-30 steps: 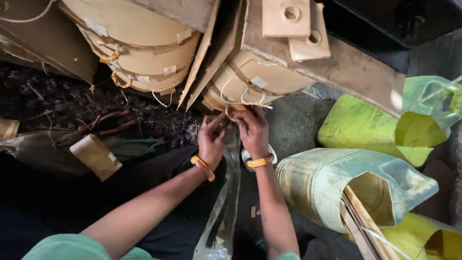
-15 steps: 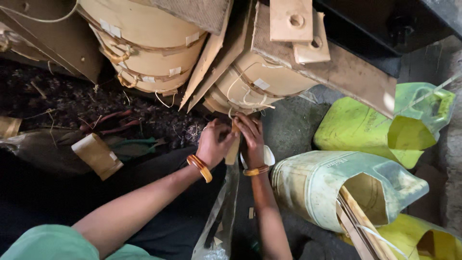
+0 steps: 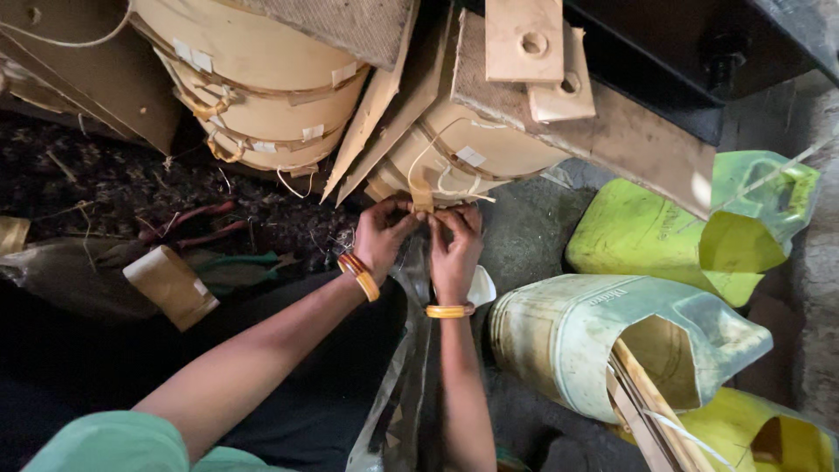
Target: The person sits on the floor and repeatedly ties bundles of flat wooden pieces using thin strips of material. They wrap the strips around the bundles and secure them by hand.
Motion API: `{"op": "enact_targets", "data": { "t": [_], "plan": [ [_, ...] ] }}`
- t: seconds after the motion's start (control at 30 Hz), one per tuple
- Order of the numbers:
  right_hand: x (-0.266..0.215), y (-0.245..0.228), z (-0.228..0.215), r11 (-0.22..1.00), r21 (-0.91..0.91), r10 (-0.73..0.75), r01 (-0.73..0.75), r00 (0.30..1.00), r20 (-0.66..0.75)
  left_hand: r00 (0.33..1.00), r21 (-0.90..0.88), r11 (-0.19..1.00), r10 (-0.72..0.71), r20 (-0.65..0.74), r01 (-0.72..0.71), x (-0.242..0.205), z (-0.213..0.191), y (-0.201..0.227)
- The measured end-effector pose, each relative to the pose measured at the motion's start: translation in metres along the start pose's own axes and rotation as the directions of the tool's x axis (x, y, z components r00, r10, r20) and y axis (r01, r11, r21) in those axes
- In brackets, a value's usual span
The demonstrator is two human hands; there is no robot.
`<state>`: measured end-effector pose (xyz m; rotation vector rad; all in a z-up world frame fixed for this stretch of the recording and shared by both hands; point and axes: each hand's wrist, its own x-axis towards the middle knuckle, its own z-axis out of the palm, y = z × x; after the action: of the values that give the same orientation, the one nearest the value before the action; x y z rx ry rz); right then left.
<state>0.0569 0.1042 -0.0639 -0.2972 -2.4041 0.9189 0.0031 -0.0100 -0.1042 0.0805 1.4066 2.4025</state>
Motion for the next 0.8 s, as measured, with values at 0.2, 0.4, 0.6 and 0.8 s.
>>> {"op": "enact_targets", "data": {
  "t": [0.2,0.4,0.6,0.8],
  "plan": [
    [0.001,-0.008,0.01,0.992,0.019,-0.115,0.122,0.971,-0.211,0.967,0.268,0.963,0.065,-0.247,0.003,0.006,0.01,-0.001],
    [0.001,-0.01,0.001,0.891,-0.245,-0.388,0.381,0.922,0.025,0.934,0.315,0.949,0.127,-0.333,-0.016,0.004,0.014,0.002],
    [0.008,-0.005,-0.008,0.992,-0.002,-0.124,0.127,0.968,0.217,0.98,0.283,0.948,0.175,-0.091,-0.143,-0.015,-0.005,-0.003],
    [0.007,-0.024,-0.01,0.989,0.009,-0.15,0.15,0.981,0.122,0.894,0.822,0.452,0.425,0.143,-0.346,-0.025,-0.012,0.031]
  ]
}}
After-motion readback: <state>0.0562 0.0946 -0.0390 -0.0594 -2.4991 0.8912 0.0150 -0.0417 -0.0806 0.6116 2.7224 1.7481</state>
